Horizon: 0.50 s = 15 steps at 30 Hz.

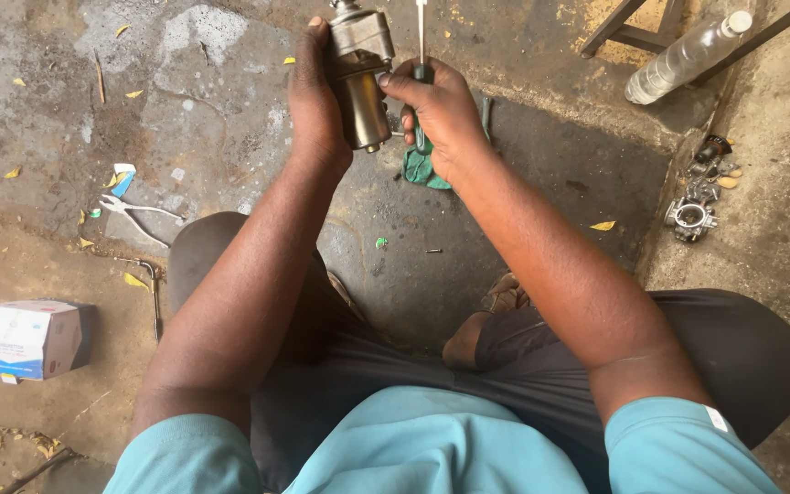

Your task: Disassembling and cleaning a motorcycle starter motor using a screwdriver and a T-handle wrench.

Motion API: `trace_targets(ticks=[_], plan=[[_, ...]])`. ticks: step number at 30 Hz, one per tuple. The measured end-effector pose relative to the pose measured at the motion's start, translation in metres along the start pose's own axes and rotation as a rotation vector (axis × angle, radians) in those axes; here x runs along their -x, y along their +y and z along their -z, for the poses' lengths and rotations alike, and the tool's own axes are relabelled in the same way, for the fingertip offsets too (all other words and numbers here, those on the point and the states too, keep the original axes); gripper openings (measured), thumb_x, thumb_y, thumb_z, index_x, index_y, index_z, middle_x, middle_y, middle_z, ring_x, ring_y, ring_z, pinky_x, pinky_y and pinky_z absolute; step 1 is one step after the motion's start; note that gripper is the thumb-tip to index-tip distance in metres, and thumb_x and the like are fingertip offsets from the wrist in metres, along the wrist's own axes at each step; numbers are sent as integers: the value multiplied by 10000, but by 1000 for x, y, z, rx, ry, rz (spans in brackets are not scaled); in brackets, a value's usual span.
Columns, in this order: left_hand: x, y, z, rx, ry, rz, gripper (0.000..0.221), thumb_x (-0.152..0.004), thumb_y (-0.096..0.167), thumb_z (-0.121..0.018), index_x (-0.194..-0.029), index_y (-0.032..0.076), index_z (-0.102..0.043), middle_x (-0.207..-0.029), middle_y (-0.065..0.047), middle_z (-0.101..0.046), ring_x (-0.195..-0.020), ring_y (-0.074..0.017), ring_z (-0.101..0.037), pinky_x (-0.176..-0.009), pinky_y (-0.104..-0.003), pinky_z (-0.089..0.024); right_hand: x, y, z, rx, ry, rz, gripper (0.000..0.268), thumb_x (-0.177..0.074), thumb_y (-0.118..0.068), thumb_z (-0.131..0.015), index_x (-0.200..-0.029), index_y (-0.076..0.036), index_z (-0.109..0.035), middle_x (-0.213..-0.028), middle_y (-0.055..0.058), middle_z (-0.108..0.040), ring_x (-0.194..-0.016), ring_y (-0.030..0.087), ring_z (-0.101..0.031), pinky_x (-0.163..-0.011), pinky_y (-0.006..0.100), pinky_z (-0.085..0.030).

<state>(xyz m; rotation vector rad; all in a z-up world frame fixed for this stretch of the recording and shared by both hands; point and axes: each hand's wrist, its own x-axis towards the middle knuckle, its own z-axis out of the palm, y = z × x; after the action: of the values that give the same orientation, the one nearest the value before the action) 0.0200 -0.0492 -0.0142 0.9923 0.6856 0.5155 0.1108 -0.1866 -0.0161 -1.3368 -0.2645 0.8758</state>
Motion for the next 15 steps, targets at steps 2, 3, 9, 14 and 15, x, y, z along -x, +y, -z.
trace_targets(ticks=[2, 3, 9, 14, 15], plan=[[-8, -10, 3, 127, -35, -43, 594, -941, 558, -600, -1194, 21, -597, -983, -125, -684, -852, -222, -709, -707, -381, -624, 4, -4, -3, 3, -16, 18, 282, -907, -229, -806, -980, -56, -597, -872, 60, -675, -530, 52, -545, -410, 234, -464], [-6, -8, 2, 127, -35, -43, 594, -941, 558, -600, -1194, 21, -597, -983, -125, -684, -852, -222, -709, -707, -381, -624, 4, -6, -3, 3, -16, 18, 282, -907, -229, -806, -980, -56, -597, -872, 60, -675, -530, 52, -545, -410, 234, -464], [2, 0, 0, 73, -3, -7, 602, -912, 576, -573, -1197, 46, -602, -983, -134, -687, -835, -219, -718, -684, -384, -637, 4, -10, -1, -7, -30, -55, 227, -871, -282, -737, -976, -87, -688, -826, 39, -674, -484, 44, -538, -373, 211, -437], [-5, -12, 5, 49, 0, -66, 609, -927, 577, -575, -1226, 47, -602, -1037, -133, -676, -923, -211, -702, -771, -378, -629, 3, -7, -1, 8, -37, 23, 238, -899, -208, -787, -979, -57, -622, -873, 43, -696, -537, 50, -539, -409, 230, -442], [-5, -10, 5, 50, 0, -66, 609, -927, 577, -575, -1226, 47, -602, -1037, -133, -676, -923, -211, -702, -771, -378, -629, 4, -9, -2, 8, -37, 23, 238, -899, -208, -787, -979, -57, -622, -873, 43, -696, -537, 50, -539, -409, 230, -442]])
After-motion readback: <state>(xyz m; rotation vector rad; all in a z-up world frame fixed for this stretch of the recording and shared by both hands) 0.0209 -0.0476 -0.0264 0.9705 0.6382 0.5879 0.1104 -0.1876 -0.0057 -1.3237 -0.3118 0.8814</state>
